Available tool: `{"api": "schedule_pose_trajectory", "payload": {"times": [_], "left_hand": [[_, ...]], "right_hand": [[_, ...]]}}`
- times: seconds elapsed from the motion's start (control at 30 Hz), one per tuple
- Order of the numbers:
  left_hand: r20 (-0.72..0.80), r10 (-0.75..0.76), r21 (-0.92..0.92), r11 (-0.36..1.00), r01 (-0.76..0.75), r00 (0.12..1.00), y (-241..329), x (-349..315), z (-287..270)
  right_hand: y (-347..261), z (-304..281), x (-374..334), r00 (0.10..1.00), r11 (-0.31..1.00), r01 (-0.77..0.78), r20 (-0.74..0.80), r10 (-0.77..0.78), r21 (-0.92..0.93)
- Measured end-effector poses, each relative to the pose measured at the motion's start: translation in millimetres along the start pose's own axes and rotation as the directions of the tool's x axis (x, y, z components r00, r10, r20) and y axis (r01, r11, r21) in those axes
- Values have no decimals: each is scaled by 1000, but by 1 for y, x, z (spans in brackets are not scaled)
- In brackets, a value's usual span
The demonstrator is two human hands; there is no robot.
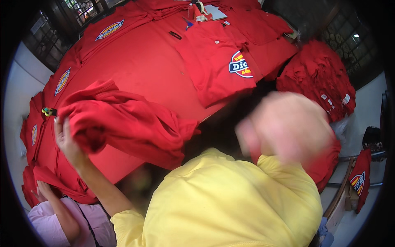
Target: The person picks up red shirts one by one from a table, turns them over to check the collar and fabric, and applies small stickers to tags near the neck area using a pink pen.
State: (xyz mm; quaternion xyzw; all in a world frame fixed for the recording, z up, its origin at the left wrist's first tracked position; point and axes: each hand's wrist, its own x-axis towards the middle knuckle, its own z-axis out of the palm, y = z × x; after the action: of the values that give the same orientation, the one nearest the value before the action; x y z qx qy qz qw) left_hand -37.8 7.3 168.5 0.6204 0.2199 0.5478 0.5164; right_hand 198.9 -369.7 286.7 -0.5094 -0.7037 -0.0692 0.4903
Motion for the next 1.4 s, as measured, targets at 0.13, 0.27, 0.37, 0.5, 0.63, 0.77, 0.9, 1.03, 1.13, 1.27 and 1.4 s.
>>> {"api": "schedule_pose_trajectory", "payload": {"times": [0.13,0.27,0.37,0.5,0.63,0.77,0.9,1.03,1.13,1.27,1.4], "left_hand": [[52,-244,378,902,207,968,-83,-19,-32],[194,-342,634,759,149,919,-149,-34,4],[-17,-349,878,444,181,937,-129,-43,41],[-33,-280,932,339,131,959,-145,-45,24],[-58,-350,927,329,181,935,-138,-38,32],[7,-316,991,127,35,949,-132,-22,32],[111,-244,937,349,-19,963,-110,-9,38],[323,-519,58,845,531,791,-40,-19,94],[480,-488,114,859,500,729,0,-32,103],[319,-449,-178,837,518,835,32,-40,56],[62,-242,-251,935,250,968,70,-46,-22]], "right_hand": [[156,72,-31,872,848,-485,-53,486,-212],[272,144,-55,835,486,-494,-238,496,-721],[323,150,-70,816,395,-476,-228,531,-786],[374,125,-91,642,153,-367,-131,756,-917],[420,49,-119,624,102,-338,-142,768,-936],[435,-7,-149,688,226,-226,9,725,-947],[416,5,-133,691,224,-214,15,723,-951],[359,108,-83,834,695,-337,142,534,-635],[271,184,-35,879,924,-351,289,381,-150],[232,247,-13,839,915,-404,399,370,0],[225,262,0,808,935,-340,540,236,100]]}}
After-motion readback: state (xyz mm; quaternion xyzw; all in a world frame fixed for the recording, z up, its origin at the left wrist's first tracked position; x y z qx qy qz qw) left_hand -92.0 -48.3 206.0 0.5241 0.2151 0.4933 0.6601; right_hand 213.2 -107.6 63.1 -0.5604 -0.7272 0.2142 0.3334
